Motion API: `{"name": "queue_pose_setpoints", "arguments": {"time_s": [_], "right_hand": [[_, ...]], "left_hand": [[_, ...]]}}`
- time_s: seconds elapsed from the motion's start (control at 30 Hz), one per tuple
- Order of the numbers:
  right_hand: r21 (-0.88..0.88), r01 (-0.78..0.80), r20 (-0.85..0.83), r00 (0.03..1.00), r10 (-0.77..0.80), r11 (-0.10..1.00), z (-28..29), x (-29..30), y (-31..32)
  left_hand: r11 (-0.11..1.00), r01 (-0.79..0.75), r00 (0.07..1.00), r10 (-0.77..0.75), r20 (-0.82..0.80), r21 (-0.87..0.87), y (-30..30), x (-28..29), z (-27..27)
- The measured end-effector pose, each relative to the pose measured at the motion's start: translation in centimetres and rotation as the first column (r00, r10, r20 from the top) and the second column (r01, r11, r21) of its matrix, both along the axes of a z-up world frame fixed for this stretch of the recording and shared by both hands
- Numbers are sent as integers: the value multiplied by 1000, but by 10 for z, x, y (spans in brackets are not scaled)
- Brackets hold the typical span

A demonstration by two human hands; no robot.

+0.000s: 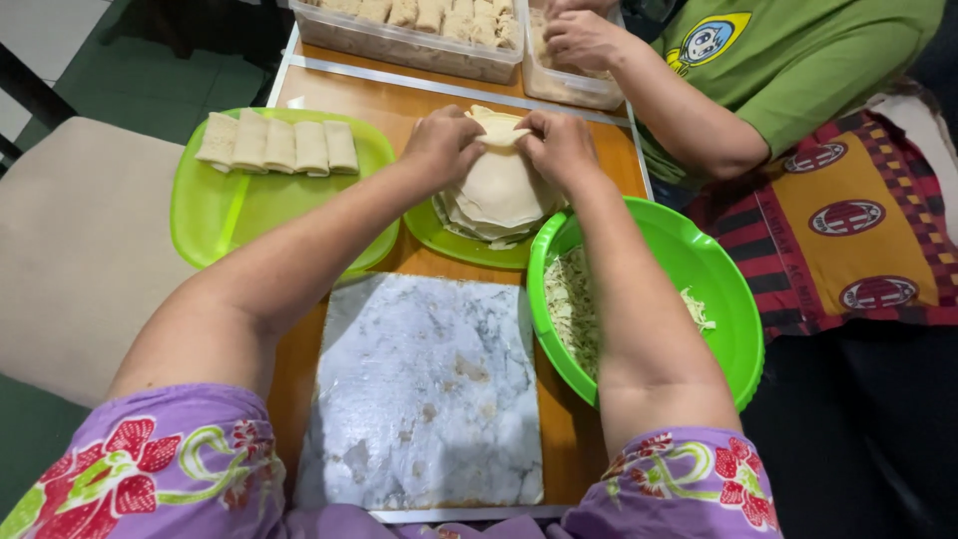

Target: Wrapping shredded cabbage in dough wrappers to prepare spring rolls.

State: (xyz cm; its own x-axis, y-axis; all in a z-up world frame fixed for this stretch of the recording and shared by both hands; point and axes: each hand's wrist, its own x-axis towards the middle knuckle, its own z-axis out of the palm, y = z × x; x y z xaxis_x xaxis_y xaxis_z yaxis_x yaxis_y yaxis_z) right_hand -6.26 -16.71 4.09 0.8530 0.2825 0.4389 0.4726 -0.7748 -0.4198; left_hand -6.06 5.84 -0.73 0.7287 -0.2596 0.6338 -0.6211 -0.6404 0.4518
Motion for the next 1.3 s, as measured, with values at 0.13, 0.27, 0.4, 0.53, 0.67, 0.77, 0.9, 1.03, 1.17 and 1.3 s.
{"name": "queue_pose_setpoints", "arguments": {"time_s": [0.13,0.27,0.4,0.53,0.67,0.77,0.9,1.03,1.17,1.3], "right_hand": [[-68,20,-29,999,-22,997,15,-7,1],[-124,-50,-44,998,45,991,25,-17,1],[-102,-98,-105,991,87,990,36,-44,7],[21,-112,-234,966,114,994,37,-66,8],[166,-162,-301,931,207,973,37,-84,5],[258,-196,-314,909,274,946,45,-110,11],[343,-249,-309,881,359,906,71,-162,27],[383,-259,-364,840,403,886,84,-213,43],[481,-255,-439,758,482,839,64,-249,55],[578,-179,-494,699,516,796,26,-281,75]], "left_hand": [[1000,21,999,-20,47,-15,2,-7,-1],[993,103,993,-100,55,-50,4,-11,-13],[987,121,993,-118,29,-104,8,-33,-11],[977,139,989,-131,61,-161,13,-58,-9],[934,171,983,-182,-5,-314,18,-93,0],[911,218,972,-236,-9,-350,28,-125,10],[840,338,921,-388,-35,-424,47,-176,34],[772,312,852,-485,-196,-553,69,-214,52],[752,388,698,-617,-362,-533,100,-239,68],[901,376,709,-429,-560,-216,127,-254,81]]}}
